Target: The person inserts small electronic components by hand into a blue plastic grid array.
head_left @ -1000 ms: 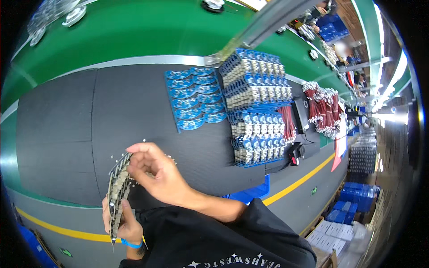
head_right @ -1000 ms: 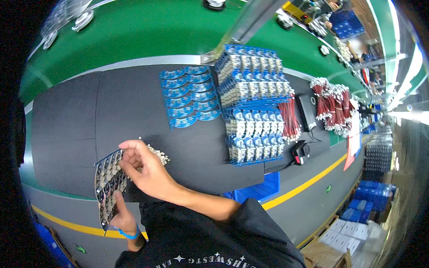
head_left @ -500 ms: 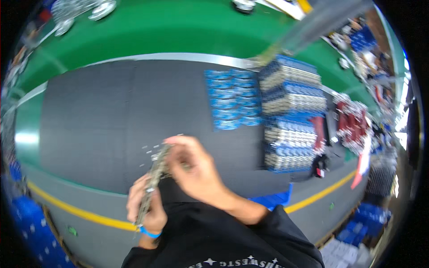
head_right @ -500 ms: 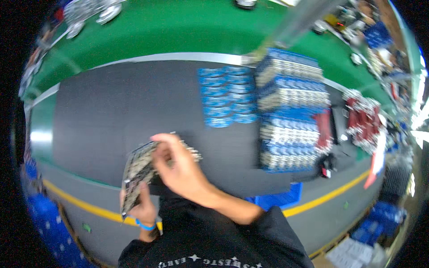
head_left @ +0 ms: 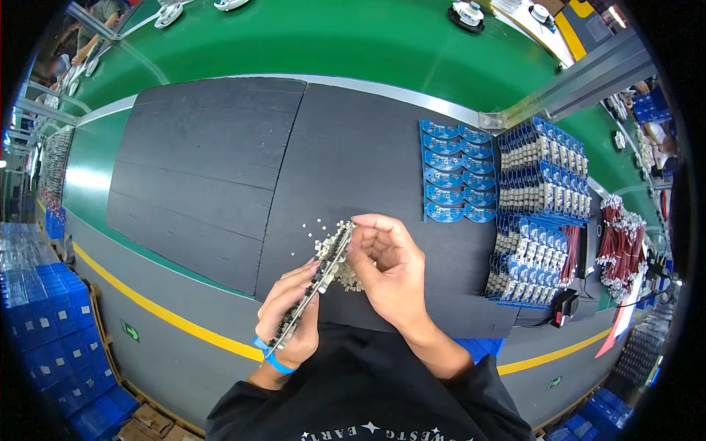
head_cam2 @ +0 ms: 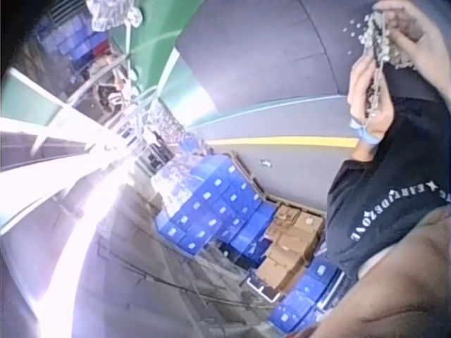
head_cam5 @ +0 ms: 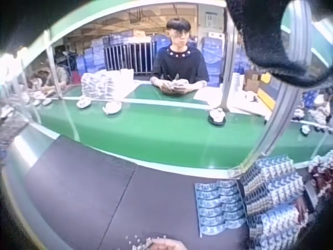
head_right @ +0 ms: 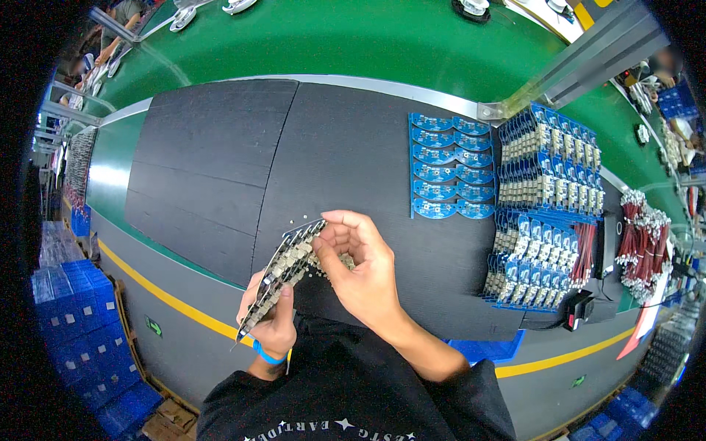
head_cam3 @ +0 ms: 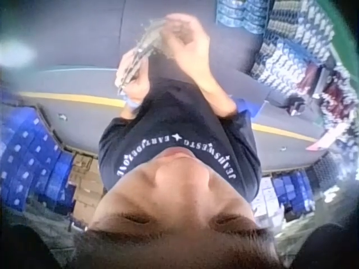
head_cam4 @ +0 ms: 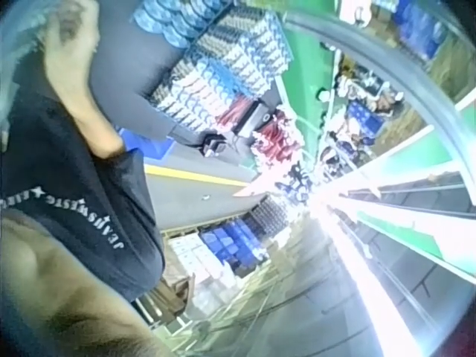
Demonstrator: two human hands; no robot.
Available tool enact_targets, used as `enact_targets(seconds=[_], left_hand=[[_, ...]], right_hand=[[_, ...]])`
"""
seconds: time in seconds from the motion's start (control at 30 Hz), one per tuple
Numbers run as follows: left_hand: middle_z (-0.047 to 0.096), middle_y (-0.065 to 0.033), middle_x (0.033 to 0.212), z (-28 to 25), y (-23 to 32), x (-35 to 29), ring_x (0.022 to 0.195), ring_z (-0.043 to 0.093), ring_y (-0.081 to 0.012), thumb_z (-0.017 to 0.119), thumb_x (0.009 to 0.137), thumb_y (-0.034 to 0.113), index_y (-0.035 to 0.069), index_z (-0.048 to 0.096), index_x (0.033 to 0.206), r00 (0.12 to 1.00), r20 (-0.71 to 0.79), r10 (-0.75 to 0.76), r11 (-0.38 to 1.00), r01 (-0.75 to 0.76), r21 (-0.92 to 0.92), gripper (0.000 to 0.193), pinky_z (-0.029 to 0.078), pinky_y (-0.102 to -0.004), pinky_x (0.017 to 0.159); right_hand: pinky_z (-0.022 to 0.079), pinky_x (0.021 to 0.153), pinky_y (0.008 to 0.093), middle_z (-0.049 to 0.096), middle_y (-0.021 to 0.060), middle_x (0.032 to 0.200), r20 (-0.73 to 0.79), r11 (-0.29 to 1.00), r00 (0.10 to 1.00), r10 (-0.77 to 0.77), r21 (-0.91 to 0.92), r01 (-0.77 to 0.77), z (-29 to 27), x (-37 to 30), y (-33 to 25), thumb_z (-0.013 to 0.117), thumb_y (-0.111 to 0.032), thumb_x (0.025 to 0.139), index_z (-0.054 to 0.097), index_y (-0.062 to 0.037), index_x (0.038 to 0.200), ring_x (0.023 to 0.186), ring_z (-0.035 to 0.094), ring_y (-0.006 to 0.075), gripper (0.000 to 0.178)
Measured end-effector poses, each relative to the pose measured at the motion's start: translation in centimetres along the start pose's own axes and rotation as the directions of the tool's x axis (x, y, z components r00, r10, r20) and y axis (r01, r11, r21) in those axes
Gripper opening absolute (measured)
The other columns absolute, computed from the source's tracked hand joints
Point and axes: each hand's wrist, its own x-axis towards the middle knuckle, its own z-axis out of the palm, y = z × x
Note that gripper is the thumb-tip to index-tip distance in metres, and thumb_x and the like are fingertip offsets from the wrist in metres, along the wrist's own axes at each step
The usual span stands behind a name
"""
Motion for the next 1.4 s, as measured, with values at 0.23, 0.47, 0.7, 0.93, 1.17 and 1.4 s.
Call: enact_targets(seconds=[0.23,0.47,0.7,0.93,1.17,1.4], left_hand=[[0.059,-0.0245,0.095,0.2,0.3,0.5,0.093,0.059,-0.0378,0.055,0.074,-0.013,-0.005,0.051,0.092,1.0,-0.007,0.021,0.999,-0.021,0.025,0.021,0.045,-0.0489,0.085],[0.059,-0.0244,0.095,0.4,0.3,0.6,0.093,0.059,-0.0377,0.055,0.074,-0.013,-0.005,0.051,0.093,0.998,-0.002,0.07,0.997,-0.07,0.03,0.021,0.045,-0.0494,0.085],[0.059,-0.0245,0.095,0.4,-0.1,0.7,0.093,0.059,-0.0377,0.055,0.071,-0.014,-0.005,0.052,0.092,0.995,0.004,0.095,0.995,-0.095,-0.009,0.023,0.044,-0.0501,0.086],[0.059,-0.0246,0.095,0.3,-0.2,0.8,0.094,0.059,-0.0379,0.056,0.071,-0.013,-0.005,0.052,0.093,0.99,0.004,0.141,0.99,-0.141,-0.017,0.024,0.043,-0.0514,0.086],[0.059,-0.0248,0.095,0.1,0.0,0.7,0.094,0.059,-0.0381,0.055,0.072,-0.013,-0.004,0.052,0.093,0.996,0.022,0.086,0.996,-0.086,0.014,0.023,0.043,-0.0518,0.086],[0.059,-0.0248,0.095,0.3,-0.1,0.7,0.093,0.059,-0.038,0.054,0.072,-0.012,-0.005,0.052,0.093,0.991,0.001,0.13,0.991,-0.13,-0.016,0.023,0.042,-0.0523,0.087]], right_hand=[[0.045,0.065,0.0206,0.056,0.0048,0.083,0.026,0.999,0.999,0.038,0.02,-0.038,-0.2,-0.1,-0.1,0.057,0.008,0.08,0.046,0.0005,0.11,0.075,0.055,0.0084,0.033],[0.044,0.065,0.019,0.056,0.0052,0.084,0.045,0.988,0.999,0.002,0.154,-0.009,0.1,-0.2,-1.1,0.056,0.01,0.079,0.045,0.001,0.111,0.076,0.055,0.0082,0.034],[0.045,0.066,0.0191,0.056,0.0062,0.086,0.03,0.988,1.0,0.005,0.152,-0.009,0.2,-0.3,-1.3,0.057,0.009,0.079,0.045,0.0012,0.111,0.077,0.056,0.0086,0.035],[0.045,0.067,0.0195,0.057,0.0065,0.086,0.065,0.987,0.997,0.049,0.151,-0.058,0.0,-0.2,-1.4,0.057,0.009,0.08,0.045,0.001,0.111,0.078,0.056,0.009,0.034],[0.045,0.067,0.0194,0.057,0.0058,0.086,0.035,0.982,0.998,0.048,0.183,-0.054,-0.2,0.1,-1.5,0.056,0.008,0.081,0.046,0.001,0.11,0.078,0.056,0.0086,0.031],[0.045,0.067,0.019,0.057,0.0051,0.088,0.052,0.98,0.999,0.015,0.198,-0.025,-0.2,0.1,-1.5,0.056,0.007,0.081,0.047,0.0009,0.108,0.08,0.055,0.0082,0.029]])
